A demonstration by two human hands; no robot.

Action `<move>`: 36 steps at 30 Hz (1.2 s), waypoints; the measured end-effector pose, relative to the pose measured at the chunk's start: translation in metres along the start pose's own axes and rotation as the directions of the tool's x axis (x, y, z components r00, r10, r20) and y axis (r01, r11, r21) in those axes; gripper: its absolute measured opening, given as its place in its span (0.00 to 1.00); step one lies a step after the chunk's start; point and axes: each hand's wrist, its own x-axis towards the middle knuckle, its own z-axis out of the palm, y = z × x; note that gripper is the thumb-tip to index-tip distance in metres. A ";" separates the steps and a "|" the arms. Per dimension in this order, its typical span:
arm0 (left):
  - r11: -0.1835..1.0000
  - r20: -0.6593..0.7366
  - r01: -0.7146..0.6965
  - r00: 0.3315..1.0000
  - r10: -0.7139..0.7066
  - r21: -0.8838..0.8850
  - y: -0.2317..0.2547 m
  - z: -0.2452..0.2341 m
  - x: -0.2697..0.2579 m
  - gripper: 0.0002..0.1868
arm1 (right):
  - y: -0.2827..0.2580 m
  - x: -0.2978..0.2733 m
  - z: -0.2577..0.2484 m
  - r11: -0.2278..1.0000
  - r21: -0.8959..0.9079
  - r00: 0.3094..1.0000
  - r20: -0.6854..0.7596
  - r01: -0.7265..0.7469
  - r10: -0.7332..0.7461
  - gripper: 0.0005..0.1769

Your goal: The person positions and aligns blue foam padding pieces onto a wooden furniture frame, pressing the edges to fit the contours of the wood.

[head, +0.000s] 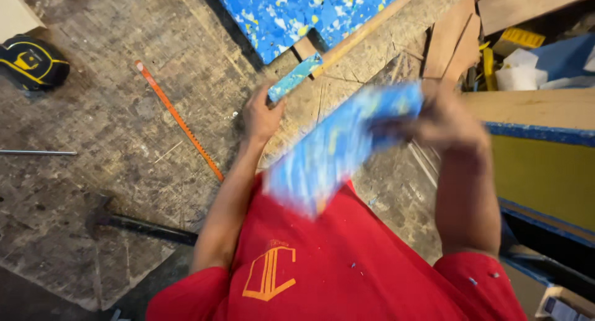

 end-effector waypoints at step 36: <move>0.945 0.155 0.256 0.962 -0.227 -0.202 -0.007 0.003 0.024 0.31 | 0.004 0.030 0.000 0.530 -0.536 0.739 -0.595 -0.657 0.314 0.18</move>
